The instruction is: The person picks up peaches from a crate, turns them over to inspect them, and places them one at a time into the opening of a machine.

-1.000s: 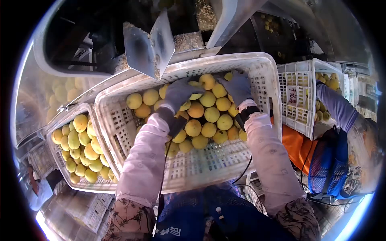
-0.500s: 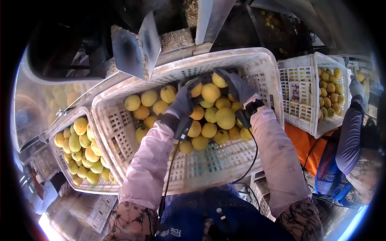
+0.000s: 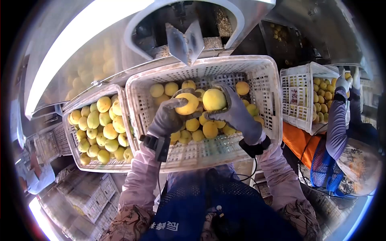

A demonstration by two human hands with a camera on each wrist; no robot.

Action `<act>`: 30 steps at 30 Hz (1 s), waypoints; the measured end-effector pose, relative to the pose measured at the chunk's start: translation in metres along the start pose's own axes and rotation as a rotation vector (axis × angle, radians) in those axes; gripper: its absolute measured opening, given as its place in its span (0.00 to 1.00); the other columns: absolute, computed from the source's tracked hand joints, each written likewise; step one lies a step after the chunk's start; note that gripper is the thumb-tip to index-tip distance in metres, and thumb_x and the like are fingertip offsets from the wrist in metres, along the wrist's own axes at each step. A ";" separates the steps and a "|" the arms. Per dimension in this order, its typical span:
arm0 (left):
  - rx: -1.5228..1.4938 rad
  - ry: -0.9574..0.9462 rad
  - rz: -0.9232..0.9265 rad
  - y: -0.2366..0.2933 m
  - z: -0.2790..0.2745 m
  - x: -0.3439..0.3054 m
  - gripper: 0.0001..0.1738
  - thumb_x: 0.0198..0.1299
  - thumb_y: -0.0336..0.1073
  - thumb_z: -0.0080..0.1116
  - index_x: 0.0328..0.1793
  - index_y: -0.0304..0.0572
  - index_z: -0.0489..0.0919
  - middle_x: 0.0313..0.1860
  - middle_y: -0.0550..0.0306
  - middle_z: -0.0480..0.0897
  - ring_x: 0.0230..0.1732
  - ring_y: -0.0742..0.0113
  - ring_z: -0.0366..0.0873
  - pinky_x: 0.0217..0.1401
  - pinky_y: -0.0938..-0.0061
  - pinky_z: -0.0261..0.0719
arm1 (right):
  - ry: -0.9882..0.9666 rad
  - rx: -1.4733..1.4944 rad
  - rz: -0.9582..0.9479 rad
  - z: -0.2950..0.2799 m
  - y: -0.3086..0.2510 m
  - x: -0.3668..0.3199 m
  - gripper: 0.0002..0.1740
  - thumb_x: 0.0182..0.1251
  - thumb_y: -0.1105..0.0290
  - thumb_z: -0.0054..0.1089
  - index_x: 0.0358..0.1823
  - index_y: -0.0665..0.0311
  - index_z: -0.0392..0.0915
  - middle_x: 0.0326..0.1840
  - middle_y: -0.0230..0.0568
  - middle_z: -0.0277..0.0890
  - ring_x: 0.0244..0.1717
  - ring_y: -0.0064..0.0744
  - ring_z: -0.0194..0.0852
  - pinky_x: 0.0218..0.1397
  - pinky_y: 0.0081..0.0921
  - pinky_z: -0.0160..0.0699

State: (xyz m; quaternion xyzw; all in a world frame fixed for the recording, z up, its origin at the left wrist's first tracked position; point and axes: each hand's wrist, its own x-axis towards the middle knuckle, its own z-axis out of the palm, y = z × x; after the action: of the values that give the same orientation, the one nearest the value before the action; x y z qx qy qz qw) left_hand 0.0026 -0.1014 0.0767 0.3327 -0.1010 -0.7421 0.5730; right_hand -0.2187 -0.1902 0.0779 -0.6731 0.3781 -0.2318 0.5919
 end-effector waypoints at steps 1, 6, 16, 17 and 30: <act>0.000 -0.004 0.008 0.006 0.005 -0.009 0.28 0.69 0.39 0.69 0.70 0.34 0.77 0.57 0.51 0.86 0.54 0.64 0.86 0.61 0.65 0.87 | 0.023 -0.223 -0.143 0.000 -0.012 -0.003 0.57 0.45 0.70 0.89 0.77 0.67 0.63 0.73 0.52 0.69 0.75 0.52 0.67 0.81 0.42 0.67; 0.968 -0.276 0.277 0.053 0.020 -0.047 0.42 0.57 0.29 0.78 0.78 0.42 0.73 0.64 0.48 0.83 0.66 0.59 0.81 0.70 0.66 0.79 | 0.104 -0.440 -0.312 0.006 -0.089 -0.017 0.53 0.47 0.72 0.87 0.76 0.65 0.66 0.73 0.51 0.70 0.75 0.49 0.69 0.80 0.39 0.70; 0.769 -0.359 0.582 0.063 0.059 -0.073 0.29 0.79 0.38 0.53 0.82 0.33 0.66 0.71 0.51 0.78 0.67 0.67 0.79 0.72 0.72 0.77 | 0.227 0.134 -0.196 0.053 -0.130 -0.011 0.48 0.54 0.73 0.85 0.76 0.68 0.67 0.65 0.41 0.76 0.67 0.31 0.74 0.69 0.28 0.78; 0.689 -0.355 0.590 0.064 0.058 -0.071 0.29 0.79 0.36 0.53 0.81 0.33 0.67 0.71 0.52 0.79 0.67 0.68 0.78 0.73 0.73 0.76 | 0.230 0.132 -0.210 0.052 -0.134 -0.005 0.48 0.54 0.73 0.85 0.76 0.68 0.67 0.65 0.41 0.76 0.67 0.31 0.74 0.69 0.28 0.78; 0.892 -0.088 0.484 0.063 -0.004 -0.093 0.30 0.64 0.18 0.59 0.73 0.38 0.77 0.78 0.45 0.72 0.75 0.56 0.75 0.76 0.68 0.78 | 0.471 -0.563 -0.206 0.051 -0.115 0.102 0.44 0.56 0.59 0.82 0.70 0.70 0.71 0.64 0.62 0.73 0.62 0.58 0.78 0.65 0.44 0.80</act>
State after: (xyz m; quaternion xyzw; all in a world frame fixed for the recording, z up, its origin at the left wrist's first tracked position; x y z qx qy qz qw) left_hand 0.0657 -0.0359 0.1422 0.4804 -0.5062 -0.4862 0.5260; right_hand -0.0908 -0.2372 0.1656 -0.7721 0.4830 -0.3256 0.2541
